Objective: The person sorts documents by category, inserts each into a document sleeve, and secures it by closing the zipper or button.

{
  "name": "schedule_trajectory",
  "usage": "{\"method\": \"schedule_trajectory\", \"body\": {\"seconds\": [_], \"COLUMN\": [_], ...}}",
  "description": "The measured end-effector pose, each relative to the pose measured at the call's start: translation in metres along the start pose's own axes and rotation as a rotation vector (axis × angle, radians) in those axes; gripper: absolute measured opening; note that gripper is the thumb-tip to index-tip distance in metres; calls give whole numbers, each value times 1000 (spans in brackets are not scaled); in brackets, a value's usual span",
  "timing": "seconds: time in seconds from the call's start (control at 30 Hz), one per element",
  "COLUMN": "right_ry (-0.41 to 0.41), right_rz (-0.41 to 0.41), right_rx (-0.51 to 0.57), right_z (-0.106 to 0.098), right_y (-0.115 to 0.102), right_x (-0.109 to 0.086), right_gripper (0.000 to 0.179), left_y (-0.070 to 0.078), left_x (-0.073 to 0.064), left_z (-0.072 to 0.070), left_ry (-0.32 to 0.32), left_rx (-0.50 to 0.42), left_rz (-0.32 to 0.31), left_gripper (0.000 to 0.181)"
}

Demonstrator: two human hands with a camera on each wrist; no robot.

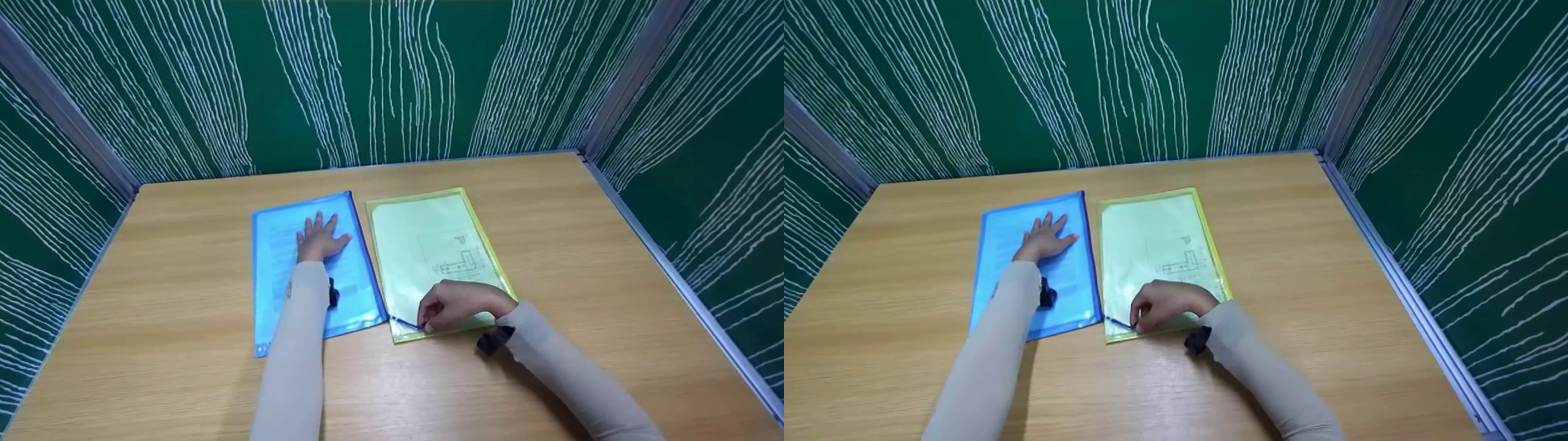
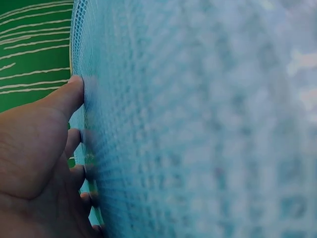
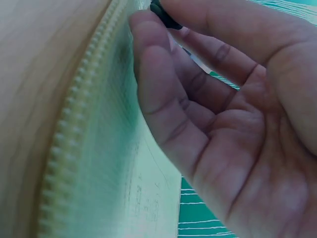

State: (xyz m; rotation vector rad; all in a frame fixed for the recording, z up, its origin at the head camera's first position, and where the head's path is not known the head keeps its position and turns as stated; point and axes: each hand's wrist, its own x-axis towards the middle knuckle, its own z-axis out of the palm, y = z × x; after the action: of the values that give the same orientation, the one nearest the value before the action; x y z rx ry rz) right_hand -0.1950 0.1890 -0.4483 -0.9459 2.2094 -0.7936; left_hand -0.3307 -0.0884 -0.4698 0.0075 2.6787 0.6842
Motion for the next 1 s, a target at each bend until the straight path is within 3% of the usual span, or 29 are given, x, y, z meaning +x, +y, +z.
{"method": "schedule_trajectory", "body": {"seconds": [0.33, 0.57, 0.73, 1.0], "right_ry": [46, 59, 62, 95], "right_rz": [11, 13, 10, 33], "right_rx": [-15, -10, -26, -31], "right_z": [2, 1, 0, -1], "right_y": [2, 4, 6, 12], "right_x": [4, 7, 8, 2], "right_gripper": [12, 14, 18, 17], "left_y": [-11, -17, -20, -19], "left_x": [5, 8, 7, 3], "left_z": [-1, -8, -12, -14], "left_ry": [-21, 35, 61, 36], "left_rx": [-34, -164, -180, -222], "left_rz": [15, 36, 70, 60], "left_gripper": [69, 61, 57, 58]}}
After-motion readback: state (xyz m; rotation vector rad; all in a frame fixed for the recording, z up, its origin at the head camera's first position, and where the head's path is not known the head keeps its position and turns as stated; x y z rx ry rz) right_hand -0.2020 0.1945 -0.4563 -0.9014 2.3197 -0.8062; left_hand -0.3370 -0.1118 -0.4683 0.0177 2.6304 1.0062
